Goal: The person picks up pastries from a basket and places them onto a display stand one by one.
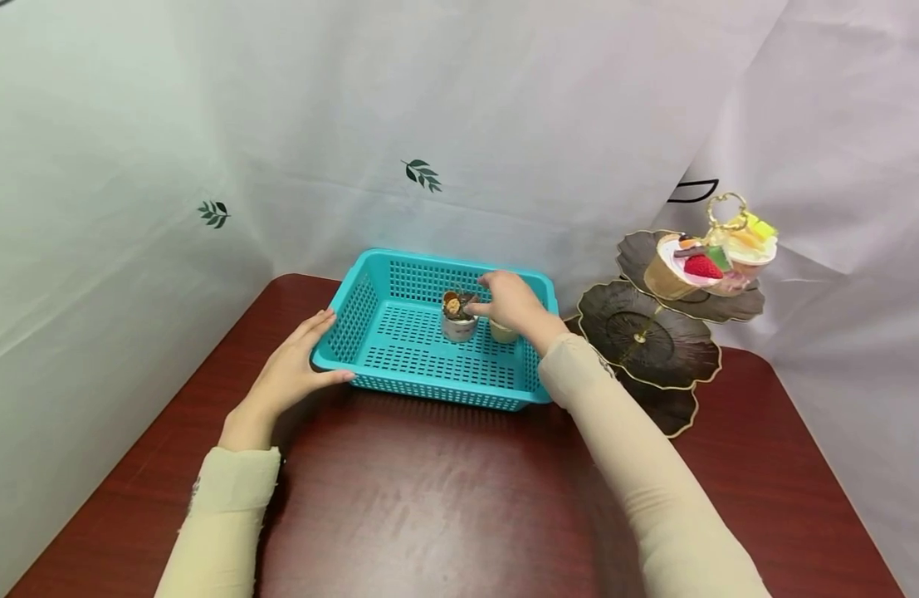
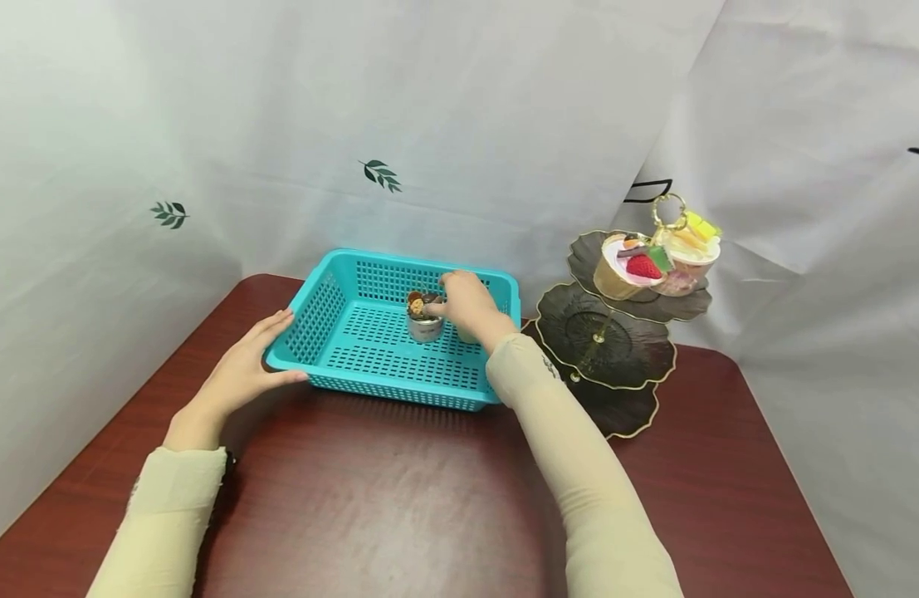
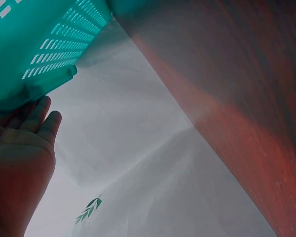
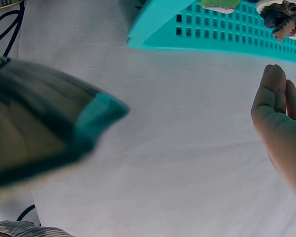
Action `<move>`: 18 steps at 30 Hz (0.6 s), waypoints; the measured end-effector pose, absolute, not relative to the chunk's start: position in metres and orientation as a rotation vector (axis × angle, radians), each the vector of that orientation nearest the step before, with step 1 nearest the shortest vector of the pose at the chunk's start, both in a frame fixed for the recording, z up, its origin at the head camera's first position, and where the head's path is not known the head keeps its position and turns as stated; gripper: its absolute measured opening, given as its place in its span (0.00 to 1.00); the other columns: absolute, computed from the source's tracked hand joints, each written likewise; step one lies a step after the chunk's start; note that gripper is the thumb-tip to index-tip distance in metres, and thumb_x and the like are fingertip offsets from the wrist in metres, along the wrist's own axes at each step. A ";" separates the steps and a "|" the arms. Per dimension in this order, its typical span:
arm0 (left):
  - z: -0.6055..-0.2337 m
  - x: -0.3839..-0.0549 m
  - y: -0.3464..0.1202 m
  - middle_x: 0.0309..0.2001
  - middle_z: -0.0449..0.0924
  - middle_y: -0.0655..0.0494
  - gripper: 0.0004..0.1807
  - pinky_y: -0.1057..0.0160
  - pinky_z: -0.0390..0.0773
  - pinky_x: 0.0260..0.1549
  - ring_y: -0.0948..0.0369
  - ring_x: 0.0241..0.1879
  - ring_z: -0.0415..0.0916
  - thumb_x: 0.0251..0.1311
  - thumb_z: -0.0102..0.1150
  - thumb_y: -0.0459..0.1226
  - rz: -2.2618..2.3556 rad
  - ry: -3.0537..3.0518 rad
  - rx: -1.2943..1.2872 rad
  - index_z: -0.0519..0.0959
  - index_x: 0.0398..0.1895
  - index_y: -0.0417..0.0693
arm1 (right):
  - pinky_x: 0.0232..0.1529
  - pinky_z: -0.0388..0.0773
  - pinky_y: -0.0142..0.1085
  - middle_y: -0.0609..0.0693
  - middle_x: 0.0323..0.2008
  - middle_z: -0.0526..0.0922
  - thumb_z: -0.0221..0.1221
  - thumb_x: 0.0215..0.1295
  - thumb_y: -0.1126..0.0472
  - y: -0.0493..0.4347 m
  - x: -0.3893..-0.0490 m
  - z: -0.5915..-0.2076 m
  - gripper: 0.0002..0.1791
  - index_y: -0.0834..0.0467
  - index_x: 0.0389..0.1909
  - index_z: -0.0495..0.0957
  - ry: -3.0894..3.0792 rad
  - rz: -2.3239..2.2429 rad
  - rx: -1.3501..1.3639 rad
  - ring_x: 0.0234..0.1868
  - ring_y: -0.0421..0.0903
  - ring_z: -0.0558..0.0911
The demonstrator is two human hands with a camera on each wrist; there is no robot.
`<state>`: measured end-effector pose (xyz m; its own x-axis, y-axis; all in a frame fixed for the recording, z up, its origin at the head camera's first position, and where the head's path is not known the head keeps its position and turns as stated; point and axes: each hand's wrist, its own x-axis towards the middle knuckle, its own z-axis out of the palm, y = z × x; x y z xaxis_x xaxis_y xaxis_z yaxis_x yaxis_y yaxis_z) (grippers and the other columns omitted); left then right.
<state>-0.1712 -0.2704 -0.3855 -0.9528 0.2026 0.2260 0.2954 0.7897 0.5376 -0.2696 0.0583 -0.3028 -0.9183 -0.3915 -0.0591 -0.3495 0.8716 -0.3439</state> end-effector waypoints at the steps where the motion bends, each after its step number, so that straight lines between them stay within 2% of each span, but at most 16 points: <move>1: -0.386 -0.171 -0.271 0.75 0.52 0.44 0.55 0.36 0.64 0.63 0.43 0.73 0.51 0.46 0.73 0.53 -0.892 -2.823 -0.392 0.56 0.74 0.42 | 0.62 0.73 0.46 0.59 0.64 0.72 0.60 0.65 0.47 0.057 -0.271 -0.302 0.35 0.62 0.67 0.66 2.912 -0.504 -0.578 0.64 0.55 0.72; 18: -0.387 -0.171 -0.270 0.76 0.51 0.45 0.56 0.37 0.63 0.64 0.44 0.73 0.51 0.45 0.73 0.54 -0.909 -2.824 -0.376 0.55 0.74 0.43 | 0.63 0.71 0.44 0.58 0.66 0.71 0.62 0.63 0.49 0.049 -0.292 -0.306 0.35 0.61 0.67 0.66 2.818 -0.461 -0.624 0.66 0.55 0.70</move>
<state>-0.1706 -0.2704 -0.3865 -0.9571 0.1906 0.2182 0.2821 0.7847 0.5519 -0.2916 0.0489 -0.3062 -0.8861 -0.4410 -0.1430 -0.3723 0.8607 -0.3472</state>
